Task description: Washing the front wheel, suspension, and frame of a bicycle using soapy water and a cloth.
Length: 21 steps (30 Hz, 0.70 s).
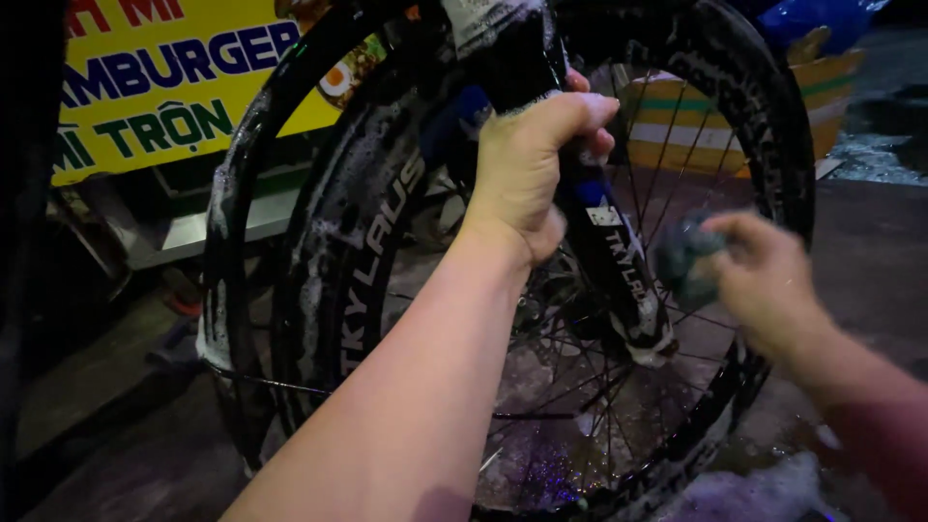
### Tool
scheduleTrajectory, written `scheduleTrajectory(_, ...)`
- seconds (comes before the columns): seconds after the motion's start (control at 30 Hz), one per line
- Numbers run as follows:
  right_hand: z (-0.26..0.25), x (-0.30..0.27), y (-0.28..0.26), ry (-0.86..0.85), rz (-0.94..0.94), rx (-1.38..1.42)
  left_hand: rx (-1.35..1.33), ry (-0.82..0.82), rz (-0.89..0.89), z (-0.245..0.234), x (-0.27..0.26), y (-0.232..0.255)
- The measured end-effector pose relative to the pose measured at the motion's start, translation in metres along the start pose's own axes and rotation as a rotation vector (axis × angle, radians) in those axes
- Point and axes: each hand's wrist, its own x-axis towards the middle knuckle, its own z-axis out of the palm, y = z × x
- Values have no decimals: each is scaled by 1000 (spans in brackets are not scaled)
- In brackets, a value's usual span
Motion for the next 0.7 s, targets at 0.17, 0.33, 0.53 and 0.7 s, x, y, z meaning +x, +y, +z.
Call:
scheduleTrajectory(0.17,1,48,-37,102,-4,10,25,8,11,0,-2,1)
scheduleTrajectory(0.33,27,50,35,194,-431,-559,32,-12,46,-6,6,-4)
scheduleTrajectory(0.53,2,16,-14,11,-55,-316,54,-7,41,-2,2,1)
scheduleTrajectory(0.7,-2,73,-85,69,-315,26,62,24,27,3,-4,3)
